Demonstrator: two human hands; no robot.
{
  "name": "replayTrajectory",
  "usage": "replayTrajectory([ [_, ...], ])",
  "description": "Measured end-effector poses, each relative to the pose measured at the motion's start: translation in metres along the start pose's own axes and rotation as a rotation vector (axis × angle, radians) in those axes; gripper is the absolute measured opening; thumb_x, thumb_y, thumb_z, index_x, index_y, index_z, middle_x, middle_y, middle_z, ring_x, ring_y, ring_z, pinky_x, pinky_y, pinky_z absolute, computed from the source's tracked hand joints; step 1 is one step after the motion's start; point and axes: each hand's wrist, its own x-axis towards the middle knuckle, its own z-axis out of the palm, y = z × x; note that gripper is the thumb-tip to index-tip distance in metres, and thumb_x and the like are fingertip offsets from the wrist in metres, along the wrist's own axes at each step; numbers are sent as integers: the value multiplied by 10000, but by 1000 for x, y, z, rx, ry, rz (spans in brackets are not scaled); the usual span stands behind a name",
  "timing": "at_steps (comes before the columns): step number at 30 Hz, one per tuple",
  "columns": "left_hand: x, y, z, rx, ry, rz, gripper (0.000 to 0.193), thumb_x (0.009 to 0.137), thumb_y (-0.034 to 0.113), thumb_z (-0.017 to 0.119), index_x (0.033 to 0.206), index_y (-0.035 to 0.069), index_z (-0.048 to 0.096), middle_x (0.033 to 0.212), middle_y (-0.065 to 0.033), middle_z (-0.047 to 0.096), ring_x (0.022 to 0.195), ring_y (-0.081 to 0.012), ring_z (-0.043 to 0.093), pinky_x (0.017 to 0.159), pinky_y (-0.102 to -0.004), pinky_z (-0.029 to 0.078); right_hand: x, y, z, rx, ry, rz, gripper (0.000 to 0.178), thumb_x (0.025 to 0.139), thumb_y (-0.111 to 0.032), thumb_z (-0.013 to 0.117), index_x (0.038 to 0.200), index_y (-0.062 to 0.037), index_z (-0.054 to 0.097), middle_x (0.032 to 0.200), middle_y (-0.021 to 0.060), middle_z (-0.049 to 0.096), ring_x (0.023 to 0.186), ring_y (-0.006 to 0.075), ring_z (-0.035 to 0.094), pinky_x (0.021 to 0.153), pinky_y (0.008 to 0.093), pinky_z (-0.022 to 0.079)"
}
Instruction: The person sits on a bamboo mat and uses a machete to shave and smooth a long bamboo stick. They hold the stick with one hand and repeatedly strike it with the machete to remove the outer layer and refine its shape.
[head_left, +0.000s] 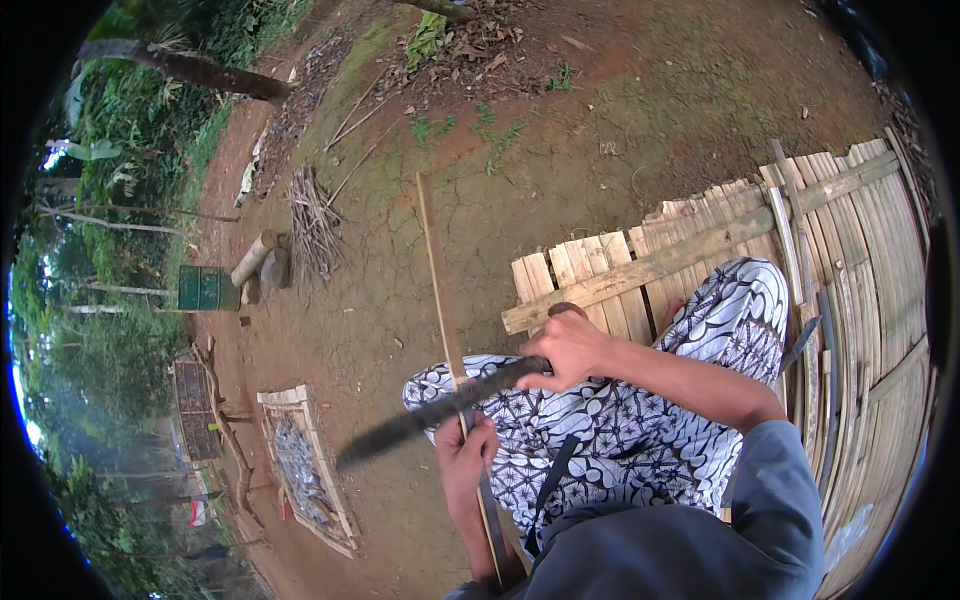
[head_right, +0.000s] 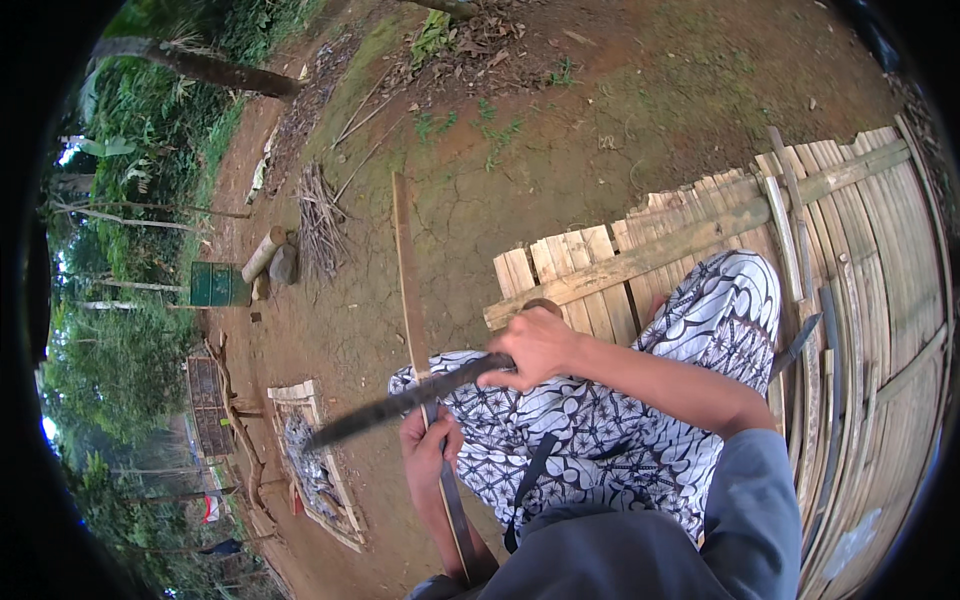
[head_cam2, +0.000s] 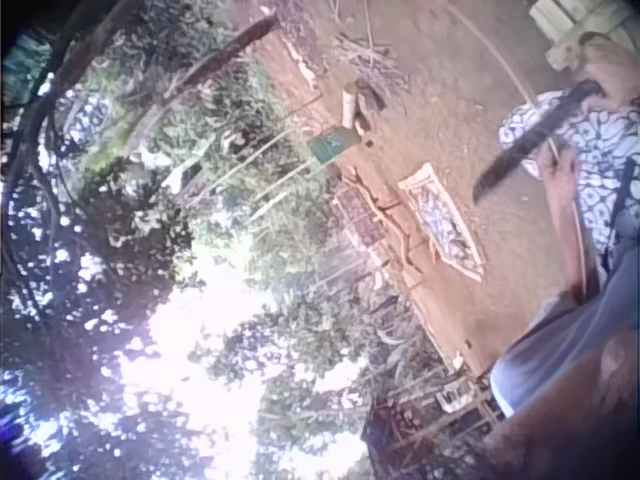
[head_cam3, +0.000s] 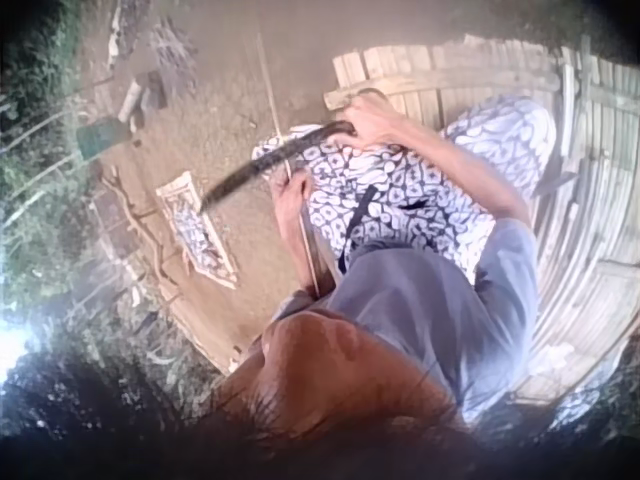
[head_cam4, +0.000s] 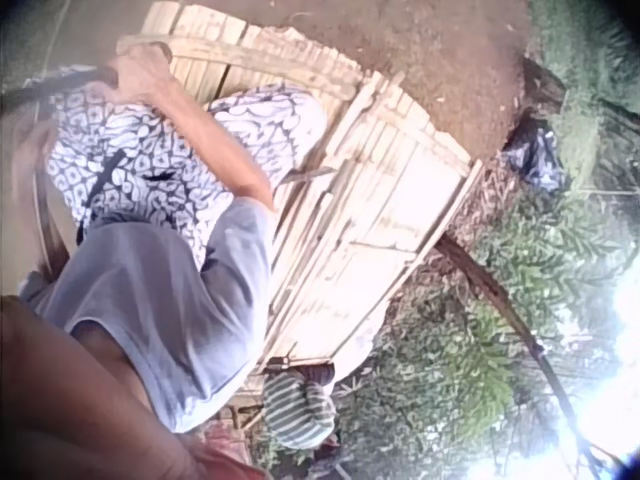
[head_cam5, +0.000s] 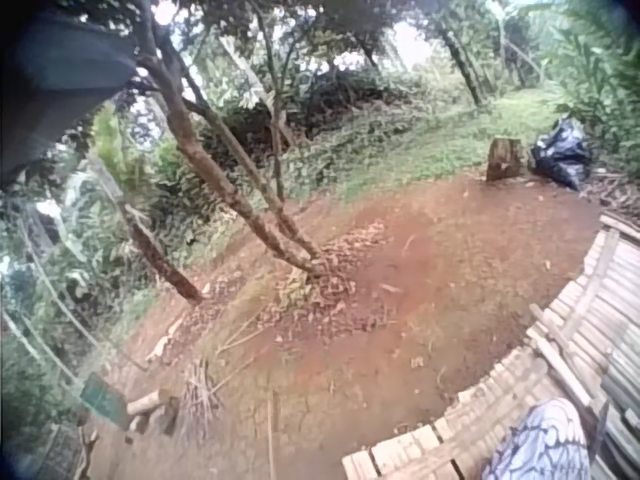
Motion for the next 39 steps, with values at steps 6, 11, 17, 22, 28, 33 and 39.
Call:
replayTrajectory([
  [6, 3, 3, -5, -53, -8, -14, 477, 845, -88, 508, 1318, -24, 507, 606, 13, 461, 400, -54, 378, 367, -213, 276, 1, -13, -5, -32, -14, 42, 559, 837, -580, 558, 708, -45, 658, 559, 144, 604, 507, 319, 606, 485, 425, 473],
  [11, 3, 8, 0, -10, -24, 5, 490, 855, -71, 532, 1341, -19, 493, 586, 12, 450, 417, -56, 378, 390, -214, 289, -1, 5, 3, 12, 53, 191, 550, 828, -574, 574, 710, -45, 667, 577, 153, 616, 530, 337, 617, 503, 433, 485],
  [17, 1, -3, -2, 27, -26, 9, 475, 833, -50, 518, 1304, -95, 475, 542, -8, 421, 409, -77, 378, 389, -230, 283, -2, -9, 2, 31, 25, -30, 503, 820, -555, 597, 694, -71, 657, 538, 139, 593, 523, 341, 609, 501, 432, 477],
  [22, 3, 13, -6, -21, -55, 29, 524, 837, -105, 496, 1356, -45, 449, 629, 17, 425, 452, -62, 396, 412, -211, 307, -1, 3, 5, 11, 48, 99, 486, 823, -533, 603, 690, -66, 643, 534, 123, 585, 494, 330, 590, 492, 439, 470],
  [28, -8, 16, 7, 27, -42, 30, 507, 812, -102, 476, 1317, -70, 454, 615, -3, 409, 410, -74, 378, 390, -226, 290, 1, 3, -2, 34, 37, -77, 487, 813, -533, 609, 691, -62, 639, 534, 129, 581, 494, 331, 588, 471, 429, 456],
  [33, -2, 15, -15, -6, -79, 69, 491, 806, -94, 480, 1296, -82, 464, 613, -10, 416, 413, -72, 383, 385, -223, 284, -3, -6, 2, 14, 74, 37, 502, 790, -548, 624, 678, -59, 635, 561, 134, 594, 504, 348, 593, 472, 426, 455],
  [39, -9, 21, 1, -20, -95, 71, 440, 808, -127, 484, 1242, -54, 504, 619, 5, 417, 443, -57, 388, 404, -219, 299, -1, 10, -6, 85, 104, -1, 519, 798, -551, 615, 693, -42, 634, 573, 140, 604, 529, 347, 601, 501, 417, 473],
])
